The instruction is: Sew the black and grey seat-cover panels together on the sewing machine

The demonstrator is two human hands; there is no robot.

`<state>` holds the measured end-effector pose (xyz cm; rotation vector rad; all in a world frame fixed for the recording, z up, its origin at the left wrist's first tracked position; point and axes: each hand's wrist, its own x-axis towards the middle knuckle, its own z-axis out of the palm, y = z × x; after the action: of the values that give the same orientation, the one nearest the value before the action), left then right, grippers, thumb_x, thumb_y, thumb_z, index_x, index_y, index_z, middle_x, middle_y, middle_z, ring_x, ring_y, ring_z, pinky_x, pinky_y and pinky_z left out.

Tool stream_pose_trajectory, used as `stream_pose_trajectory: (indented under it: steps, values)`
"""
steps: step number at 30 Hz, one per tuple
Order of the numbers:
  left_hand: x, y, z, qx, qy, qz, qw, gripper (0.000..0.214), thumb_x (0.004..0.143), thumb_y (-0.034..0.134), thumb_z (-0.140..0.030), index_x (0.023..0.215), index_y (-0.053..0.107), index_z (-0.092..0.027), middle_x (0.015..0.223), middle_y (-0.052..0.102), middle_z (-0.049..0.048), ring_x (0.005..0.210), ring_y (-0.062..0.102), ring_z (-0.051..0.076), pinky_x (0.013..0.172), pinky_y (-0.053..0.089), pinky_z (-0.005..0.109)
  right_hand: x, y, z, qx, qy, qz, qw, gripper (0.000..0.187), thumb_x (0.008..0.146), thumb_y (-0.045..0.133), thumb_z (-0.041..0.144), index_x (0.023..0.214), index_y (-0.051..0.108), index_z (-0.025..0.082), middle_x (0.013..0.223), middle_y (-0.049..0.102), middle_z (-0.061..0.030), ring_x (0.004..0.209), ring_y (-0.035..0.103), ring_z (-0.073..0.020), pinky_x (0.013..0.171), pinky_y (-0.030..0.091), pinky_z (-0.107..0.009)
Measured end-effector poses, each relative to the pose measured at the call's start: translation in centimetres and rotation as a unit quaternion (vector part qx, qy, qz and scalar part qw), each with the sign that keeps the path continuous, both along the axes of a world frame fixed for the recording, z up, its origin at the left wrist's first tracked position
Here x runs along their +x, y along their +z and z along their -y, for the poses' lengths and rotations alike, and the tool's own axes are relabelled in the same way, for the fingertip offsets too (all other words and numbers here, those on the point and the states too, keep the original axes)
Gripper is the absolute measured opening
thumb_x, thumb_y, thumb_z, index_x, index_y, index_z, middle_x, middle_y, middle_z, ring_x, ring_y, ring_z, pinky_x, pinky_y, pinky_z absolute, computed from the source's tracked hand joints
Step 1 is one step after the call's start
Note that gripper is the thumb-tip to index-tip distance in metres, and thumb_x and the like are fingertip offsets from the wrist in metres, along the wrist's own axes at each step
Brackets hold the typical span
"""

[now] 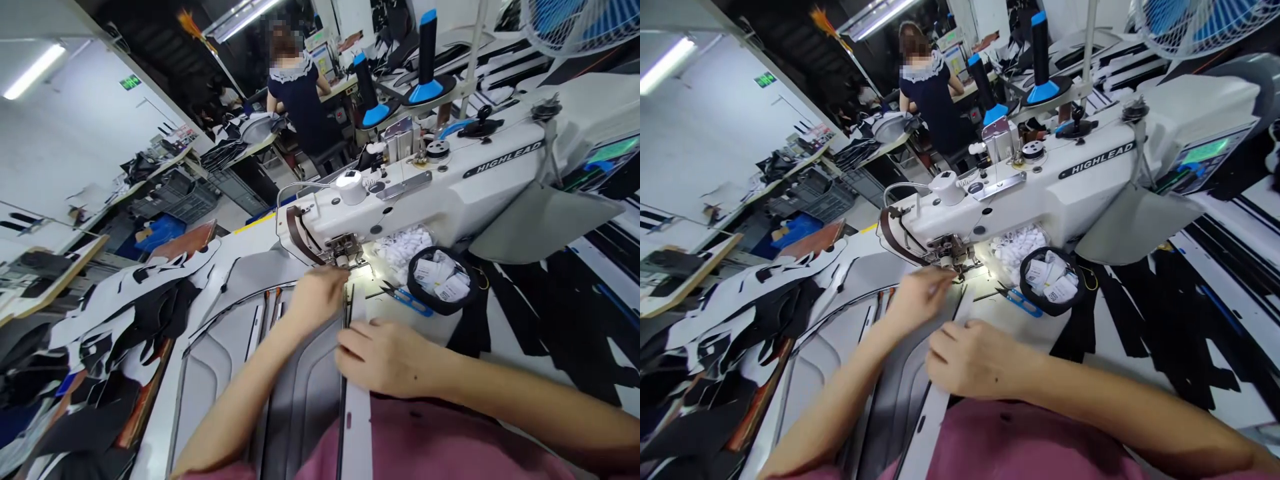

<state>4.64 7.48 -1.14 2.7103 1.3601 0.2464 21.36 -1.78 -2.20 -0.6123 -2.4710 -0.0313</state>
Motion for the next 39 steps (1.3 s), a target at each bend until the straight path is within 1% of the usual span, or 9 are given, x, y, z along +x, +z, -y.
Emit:
stream_pose_trajectory:
  steps: [3, 6, 12, 17, 21, 26, 32, 35, 39]
  values:
    - [0.8, -3.0, -0.3, 0.035, -0.044, -0.131, 0.990, 0.029, 0.089, 0.045, -0.008, 0.112, 0.063, -0.012, 0.108, 0.065, 0.0114, 0.097, 0.059, 0.023, 0.081, 0.050, 0.036, 0.8, -1.9, -0.2, -0.027, -0.024, 0.022, 0.999, 0.010, 0.093, 0.046, 0.016, 0.088, 0.055, 0.017, 0.083, 0.053, -0.0030, 0.074, 0.047, -0.0169, 0.054, 0.028, -0.029]
    - [0.6, -5.4, -0.3, 0.069, -0.059, -0.207, 0.974, 0.031, 0.092, 0.047, -0.020, 0.118, 0.059, -0.009, 0.124, 0.059, 0.0149, 0.104, 0.055, 0.028, 0.083, 0.047, 0.040, 0.1, -3.9, -0.3, -0.070, -0.060, 0.057, 0.994, 0.007, 0.090, 0.051, 0.016, 0.086, 0.056, 0.018, 0.087, 0.056, -0.0048, 0.079, 0.051, -0.0184, 0.056, 0.036, -0.028]
    - [-0.7, -6.8, 1.2, 0.040, 0.023, -0.206, 0.977, 0.039, 0.093, 0.048, -0.033, 0.118, 0.059, -0.006, 0.126, 0.057, 0.0175, 0.116, 0.049, 0.030, 0.088, 0.045, 0.040, -2.9, -7.7, -0.4, -0.118, -0.272, 0.132, 0.946, 0.039, 0.085, 0.049, 0.006, 0.124, 0.056, 0.010, 0.123, 0.057, -0.0214, 0.114, 0.054, -0.0341, 0.079, 0.052, -0.041]
    - [0.3, -6.7, 2.0, 0.046, 0.080, -0.230, 0.969, 0.042, 0.091, 0.044, -0.022, 0.129, 0.052, -0.004, 0.139, 0.046, 0.0201, 0.119, 0.046, 0.030, 0.087, 0.045, 0.039, -3.4, -8.8, -0.9, -0.095, -0.254, 0.131, 0.954, 0.039, 0.087, 0.046, 0.007, 0.125, 0.055, 0.007, 0.124, 0.058, -0.0238, 0.116, 0.055, -0.0346, 0.090, 0.051, -0.045]
    - [1.2, -5.5, 1.6, 0.057, 0.083, -0.272, 0.957, 0.032, 0.086, 0.047, -0.018, 0.113, 0.061, -0.007, 0.129, 0.052, 0.0196, 0.112, 0.047, 0.032, 0.083, 0.045, 0.043, -2.9, -8.5, -1.8, -0.094, -0.238, 0.117, 0.960, 0.035, 0.089, 0.048, 0.009, 0.122, 0.057, 0.010, 0.122, 0.059, -0.0222, 0.115, 0.056, -0.0325, 0.089, 0.052, -0.042]
    - [1.4, -4.1, 0.3, -0.054, 0.113, -0.287, 0.950, 0.034, 0.077, 0.059, -0.022, 0.108, 0.060, -0.009, 0.116, 0.055, 0.0172, 0.102, 0.053, 0.031, 0.067, 0.047, 0.035, -2.6, -8.6, -2.2, -0.106, -0.212, 0.107, 0.966, 0.033, 0.090, 0.047, 0.009, 0.120, 0.058, 0.011, 0.114, 0.061, -0.0187, 0.110, 0.058, -0.0290, 0.087, 0.053, -0.040]
    - [-0.3, -3.1, -2.5, -0.151, 0.115, -0.177, 0.966, 0.018, 0.070, 0.054, -0.011, 0.084, 0.063, -0.018, 0.082, 0.063, 0.0053, 0.075, 0.058, 0.018, 0.064, 0.039, 0.026, -3.7, -10.6, -1.4, -0.119, -0.192, 0.107, 0.968, 0.044, 0.091, 0.040, 0.010, 0.134, 0.049, 0.008, 0.139, 0.048, -0.0228, 0.131, 0.042, -0.0333, 0.104, 0.036, -0.059]
    - [-1.0, -3.1, -3.3, -0.173, 0.106, -0.107, 0.973, 0.013, 0.066, 0.050, -0.008, 0.068, 0.058, -0.018, 0.060, 0.053, -0.0008, 0.062, 0.049, 0.015, 0.056, 0.030, 0.026, -5.2, -11.4, -2.2, -0.130, -0.180, 0.105, 0.969, 0.048, 0.091, 0.039, 0.012, 0.138, 0.045, 0.004, 0.143, 0.043, -0.0243, 0.136, 0.035, -0.0352, 0.106, 0.029, -0.065]
    - [-1.4, -3.8, -3.1, -0.173, 0.107, -0.035, 0.978, 0.011, 0.063, 0.049, -0.008, 0.062, 0.052, -0.019, 0.054, 0.043, -0.0034, 0.054, 0.038, 0.012, 0.054, 0.024, 0.026, -6.7, -11.8, -3.6, -0.149, -0.186, 0.100, 0.966, 0.052, 0.088, 0.041, 0.011, 0.139, 0.043, 0.003, 0.143, 0.043, -0.0250, 0.137, 0.034, -0.0354, 0.106, 0.025, -0.070]
